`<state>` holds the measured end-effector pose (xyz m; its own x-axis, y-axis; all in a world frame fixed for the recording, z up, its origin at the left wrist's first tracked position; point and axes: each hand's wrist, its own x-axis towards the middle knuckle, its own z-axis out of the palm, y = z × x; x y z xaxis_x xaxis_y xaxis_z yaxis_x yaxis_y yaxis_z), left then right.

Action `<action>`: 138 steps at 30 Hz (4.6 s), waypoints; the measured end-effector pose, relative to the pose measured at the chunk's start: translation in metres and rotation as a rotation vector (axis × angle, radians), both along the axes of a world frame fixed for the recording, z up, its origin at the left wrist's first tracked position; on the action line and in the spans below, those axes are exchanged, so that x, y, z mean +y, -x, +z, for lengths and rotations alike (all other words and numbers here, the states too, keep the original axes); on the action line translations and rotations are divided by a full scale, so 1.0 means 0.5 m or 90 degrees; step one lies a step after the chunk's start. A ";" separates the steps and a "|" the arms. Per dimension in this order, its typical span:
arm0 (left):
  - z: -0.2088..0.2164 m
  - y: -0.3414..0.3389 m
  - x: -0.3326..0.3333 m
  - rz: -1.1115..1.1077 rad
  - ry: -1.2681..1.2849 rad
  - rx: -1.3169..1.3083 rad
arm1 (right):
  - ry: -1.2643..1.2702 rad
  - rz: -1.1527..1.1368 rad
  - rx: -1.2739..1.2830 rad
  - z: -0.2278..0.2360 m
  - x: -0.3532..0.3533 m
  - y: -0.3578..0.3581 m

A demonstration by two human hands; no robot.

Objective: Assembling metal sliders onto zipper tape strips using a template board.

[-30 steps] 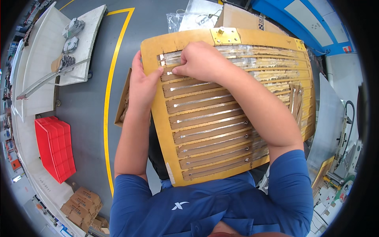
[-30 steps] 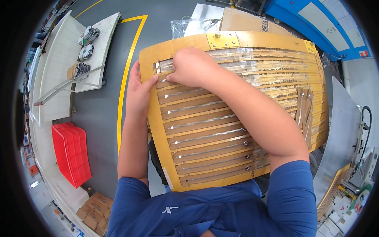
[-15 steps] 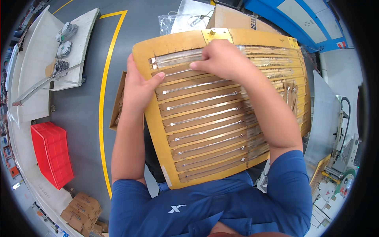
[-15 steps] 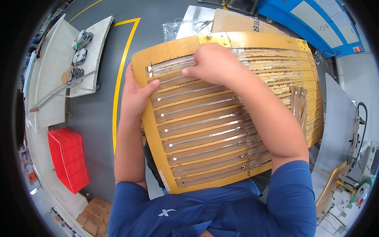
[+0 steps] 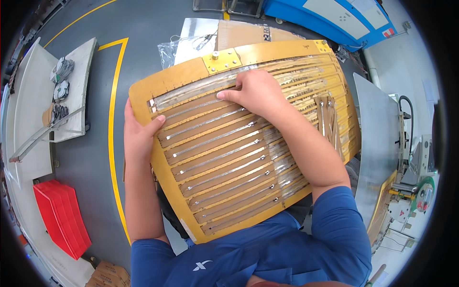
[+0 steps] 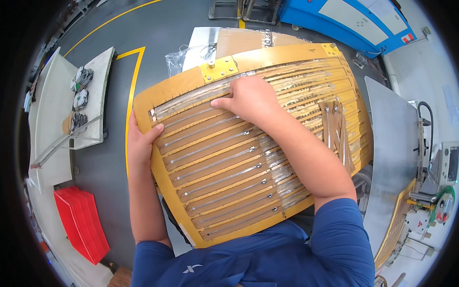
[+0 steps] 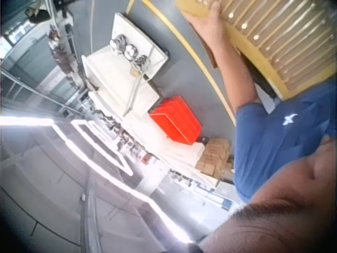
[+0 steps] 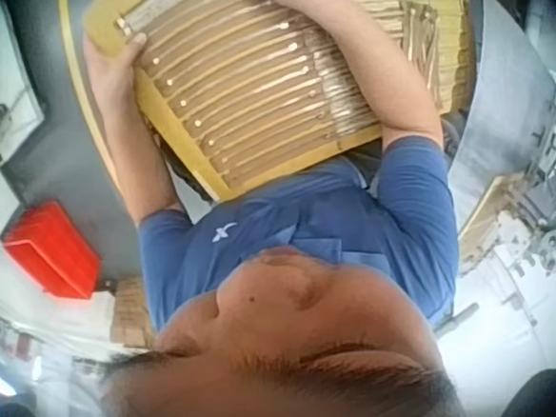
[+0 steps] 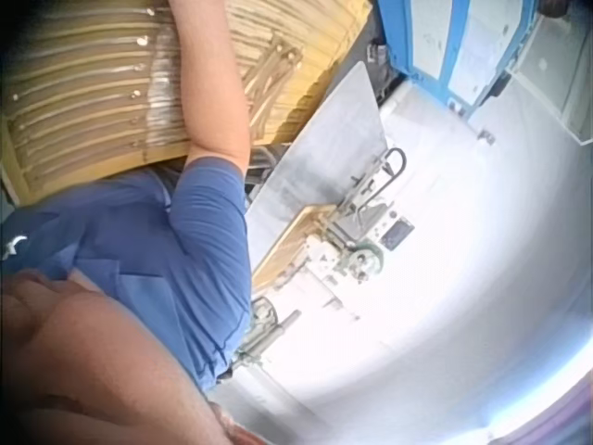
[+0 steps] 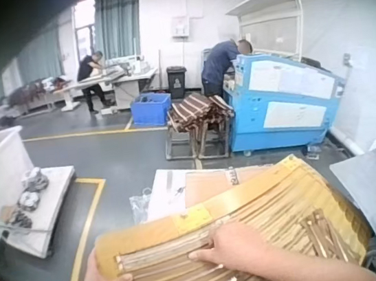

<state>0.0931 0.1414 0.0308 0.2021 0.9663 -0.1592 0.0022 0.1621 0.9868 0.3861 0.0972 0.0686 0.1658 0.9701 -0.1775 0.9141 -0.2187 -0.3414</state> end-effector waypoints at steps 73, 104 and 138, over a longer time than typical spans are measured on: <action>-0.025 0.004 -0.006 -0.021 -0.117 0.099 | -0.108 0.213 0.160 -0.023 -0.028 -0.123; -0.017 0.000 -0.008 -0.029 -0.093 0.048 | 0.120 0.000 0.250 0.027 0.020 -0.078; -0.055 0.023 0.002 -0.025 -0.136 0.062 | -0.027 -0.140 0.061 0.112 -0.366 -0.354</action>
<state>0.0817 0.1423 0.0035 0.2342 0.9718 0.0277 0.1011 -0.0526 0.9935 0.5628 -0.0857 0.1246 0.3585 0.9192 -0.1632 0.8087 -0.3931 -0.4377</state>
